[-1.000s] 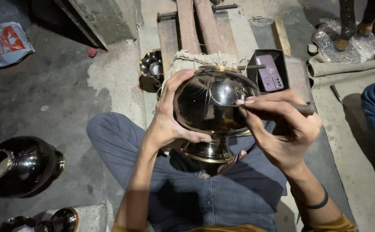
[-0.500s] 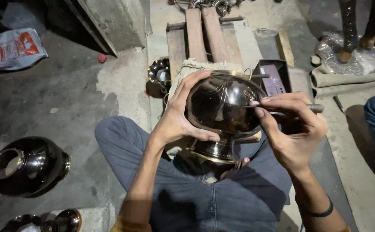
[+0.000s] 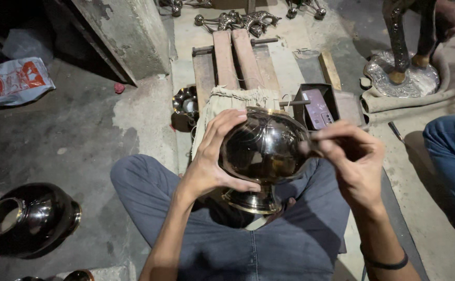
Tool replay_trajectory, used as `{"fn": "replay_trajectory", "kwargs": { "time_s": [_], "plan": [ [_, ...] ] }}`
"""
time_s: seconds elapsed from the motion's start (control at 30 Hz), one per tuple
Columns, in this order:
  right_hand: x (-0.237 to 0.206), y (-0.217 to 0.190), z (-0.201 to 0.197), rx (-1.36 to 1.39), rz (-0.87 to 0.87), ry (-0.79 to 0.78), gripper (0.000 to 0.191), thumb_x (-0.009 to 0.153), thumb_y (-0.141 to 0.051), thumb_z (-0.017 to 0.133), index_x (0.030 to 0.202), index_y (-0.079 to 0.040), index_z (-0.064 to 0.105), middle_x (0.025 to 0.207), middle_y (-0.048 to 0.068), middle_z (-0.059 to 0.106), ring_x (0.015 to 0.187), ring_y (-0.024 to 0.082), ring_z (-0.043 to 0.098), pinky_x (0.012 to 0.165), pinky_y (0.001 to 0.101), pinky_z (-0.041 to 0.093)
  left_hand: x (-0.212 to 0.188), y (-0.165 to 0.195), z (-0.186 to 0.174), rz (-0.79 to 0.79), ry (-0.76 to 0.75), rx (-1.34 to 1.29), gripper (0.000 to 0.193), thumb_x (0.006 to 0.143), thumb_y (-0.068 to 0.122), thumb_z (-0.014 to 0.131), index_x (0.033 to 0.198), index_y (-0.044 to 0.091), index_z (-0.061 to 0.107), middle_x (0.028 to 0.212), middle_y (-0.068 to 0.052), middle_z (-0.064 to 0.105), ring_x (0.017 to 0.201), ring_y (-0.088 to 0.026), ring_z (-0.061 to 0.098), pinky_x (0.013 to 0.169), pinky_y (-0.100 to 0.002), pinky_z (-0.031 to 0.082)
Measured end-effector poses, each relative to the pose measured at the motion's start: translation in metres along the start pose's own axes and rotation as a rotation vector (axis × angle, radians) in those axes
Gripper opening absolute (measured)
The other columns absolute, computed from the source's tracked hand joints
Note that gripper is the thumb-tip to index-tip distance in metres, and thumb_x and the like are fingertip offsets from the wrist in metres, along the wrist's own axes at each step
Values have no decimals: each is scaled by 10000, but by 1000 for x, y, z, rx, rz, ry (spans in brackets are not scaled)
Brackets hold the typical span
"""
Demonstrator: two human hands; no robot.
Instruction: The person sits on the floor and uses a metal engraving tool to carve decorative lines into a polished brass or steel vessel. They rotate the vessel frequently to access different areas and continue engraving along the curved surface.
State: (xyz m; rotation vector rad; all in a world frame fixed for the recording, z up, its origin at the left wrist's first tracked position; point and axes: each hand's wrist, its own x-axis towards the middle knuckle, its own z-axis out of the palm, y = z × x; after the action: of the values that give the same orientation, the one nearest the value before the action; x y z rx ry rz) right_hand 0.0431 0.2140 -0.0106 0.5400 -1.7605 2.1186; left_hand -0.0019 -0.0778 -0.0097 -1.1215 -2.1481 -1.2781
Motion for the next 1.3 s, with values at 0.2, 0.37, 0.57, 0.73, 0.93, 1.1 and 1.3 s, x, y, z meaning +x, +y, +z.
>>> {"fn": "replay_trajectory", "kwargs": {
  "time_s": [0.2, 0.37, 0.57, 0.73, 0.93, 1.1, 1.3],
  "plan": [
    [25, -17, 5, -854, -220, -149, 400, 786, -274, 857, 568, -84, 581, 465, -14, 534, 397, 33, 428, 425, 244, 286, -5, 2, 4, -27, -8, 18, 1235, 496, 452, 1003, 1531, 145, 404, 1590, -123, 427, 1546, -349, 374, 1332, -520, 307],
    [74, -23, 34, -921, -353, -232, 507, 809, -359, 893, 576, -84, 536, 523, 4, 531, 479, 50, 455, 483, 210, 322, -4, 3, 4, -20, -8, 24, 1230, 505, 454, 1006, 1533, 143, 405, 1596, -116, 426, 1550, -343, 374, 1338, -516, 312],
    [81, -40, 48, -954, -271, -378, 487, 764, -402, 909, 575, -92, 584, 494, -6, 549, 423, 85, 435, 440, 267, 311, -5, 5, 1, 7, 8, 13, 1213, 493, 426, 1001, 1513, 118, 421, 1570, -109, 459, 1547, -342, 385, 1338, -503, 320],
    [65, -64, 37, -993, -90, -566, 340, 697, -377, 889, 674, -115, 675, 499, -5, 614, 382, 69, 484, 365, 273, 373, -6, 5, 1, 10, 20, 14, 1189, 512, 424, 1005, 1508, 119, 431, 1570, -101, 463, 1546, -336, 390, 1337, -494, 324],
    [59, -70, 25, -716, -126, -439, 162, 821, -192, 852, 879, -83, 746, 782, 11, 687, 589, 81, 598, 530, 207, 462, -7, 4, 2, 4, 22, 25, 1187, 518, 438, 1002, 1512, 126, 434, 1578, -86, 461, 1555, -329, 378, 1348, -495, 312],
    [54, -52, 35, -561, -290, -347, 212, 858, -61, 824, 1052, -35, 743, 1023, 81, 760, 886, 123, 736, 820, 230, 618, -9, 3, 3, -29, 10, 5, 1198, 515, 444, 998, 1522, 138, 427, 1586, -85, 447, 1557, -330, 371, 1328, -502, 305],
    [44, -47, 48, -482, -189, -228, 263, 866, -7, 807, 1116, -4, 727, 1060, 95, 748, 941, 133, 731, 855, 233, 608, -9, 1, 4, -22, 12, 12, 1202, 514, 442, 1000, 1526, 156, 418, 1586, -79, 449, 1557, -327, 374, 1334, -506, 310]
  ]
}}
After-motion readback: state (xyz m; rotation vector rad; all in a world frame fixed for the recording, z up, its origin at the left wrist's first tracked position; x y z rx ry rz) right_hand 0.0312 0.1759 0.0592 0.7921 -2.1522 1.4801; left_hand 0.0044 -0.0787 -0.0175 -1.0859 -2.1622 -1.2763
